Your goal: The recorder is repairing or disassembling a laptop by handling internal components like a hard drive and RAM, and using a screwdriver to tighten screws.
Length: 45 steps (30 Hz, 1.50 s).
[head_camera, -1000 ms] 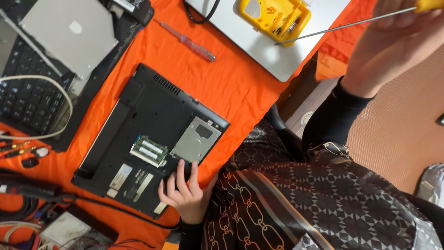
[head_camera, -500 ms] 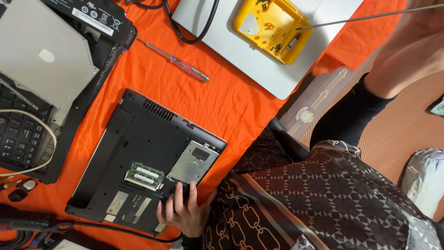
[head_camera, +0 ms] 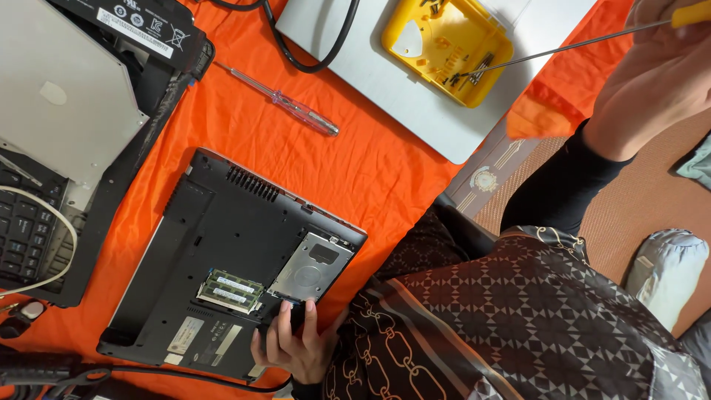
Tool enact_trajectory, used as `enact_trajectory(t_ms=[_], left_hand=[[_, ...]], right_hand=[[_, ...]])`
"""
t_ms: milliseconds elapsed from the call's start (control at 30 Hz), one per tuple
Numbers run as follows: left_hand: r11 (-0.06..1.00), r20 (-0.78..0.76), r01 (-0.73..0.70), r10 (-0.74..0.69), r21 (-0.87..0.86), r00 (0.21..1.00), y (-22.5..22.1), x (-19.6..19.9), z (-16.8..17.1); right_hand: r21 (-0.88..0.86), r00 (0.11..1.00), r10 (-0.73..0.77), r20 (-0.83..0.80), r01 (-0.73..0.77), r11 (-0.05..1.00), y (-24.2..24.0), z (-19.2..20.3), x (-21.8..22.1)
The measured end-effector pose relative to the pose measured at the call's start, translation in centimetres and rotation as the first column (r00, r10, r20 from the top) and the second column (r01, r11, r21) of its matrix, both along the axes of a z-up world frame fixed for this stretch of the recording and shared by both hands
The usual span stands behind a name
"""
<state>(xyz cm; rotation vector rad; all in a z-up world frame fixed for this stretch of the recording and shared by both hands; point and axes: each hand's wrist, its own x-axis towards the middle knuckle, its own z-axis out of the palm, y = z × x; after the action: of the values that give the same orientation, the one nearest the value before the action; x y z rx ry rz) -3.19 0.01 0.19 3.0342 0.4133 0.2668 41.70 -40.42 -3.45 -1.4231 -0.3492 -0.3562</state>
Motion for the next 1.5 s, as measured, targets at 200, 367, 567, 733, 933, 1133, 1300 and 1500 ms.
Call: enact_trajectory(t_ms=[200,367,567,733,933,1133,1300,1500], left_hand=[[1.0,0.002,0.006,-0.006,-0.004,1.0,0.0,-0.5,-0.5],[1.0,-0.003,0.001,-0.001,0.009,1.0,0.0,-0.4,-0.5],[1.0,-0.021,0.017,-0.017,0.017,1.0,0.0,-0.8,-0.7],[1.0,0.0,0.007,-0.007,0.016,1.0,-0.1,-0.5,-0.8],[1.0,0.016,0.008,-0.009,0.025,1.0,-0.1,-0.4,-0.8],[0.999,0.037,0.011,-0.012,0.03,0.999,-0.1,-0.2,-1.1],[0.999,0.071,0.009,-0.012,0.037,0.997,-0.1,0.3,-1.1],[0.999,0.068,0.02,-0.023,0.034,0.997,0.0,0.9,-0.6]], right_hand=[[-0.076,0.997,-0.042,0.058,0.047,0.996,2.4,1.4,-0.1],[-0.062,0.995,-0.084,0.058,0.088,0.994,2.8,1.9,-0.1],[0.051,0.984,-0.176,0.004,0.175,0.983,0.7,0.4,-0.4],[-0.003,0.982,-0.184,0.041,0.185,0.983,-0.3,-0.4,-0.3],[0.052,0.974,-0.218,0.064,0.215,0.975,0.0,-0.9,-0.2],[0.051,0.976,-0.199,0.083,0.195,0.979,0.3,-0.9,-0.1],[0.098,0.975,-0.209,0.071,0.202,0.974,0.8,-0.4,-0.1],[-0.001,0.971,-0.188,0.149,0.19,0.982,3.3,1.3,0.0]])
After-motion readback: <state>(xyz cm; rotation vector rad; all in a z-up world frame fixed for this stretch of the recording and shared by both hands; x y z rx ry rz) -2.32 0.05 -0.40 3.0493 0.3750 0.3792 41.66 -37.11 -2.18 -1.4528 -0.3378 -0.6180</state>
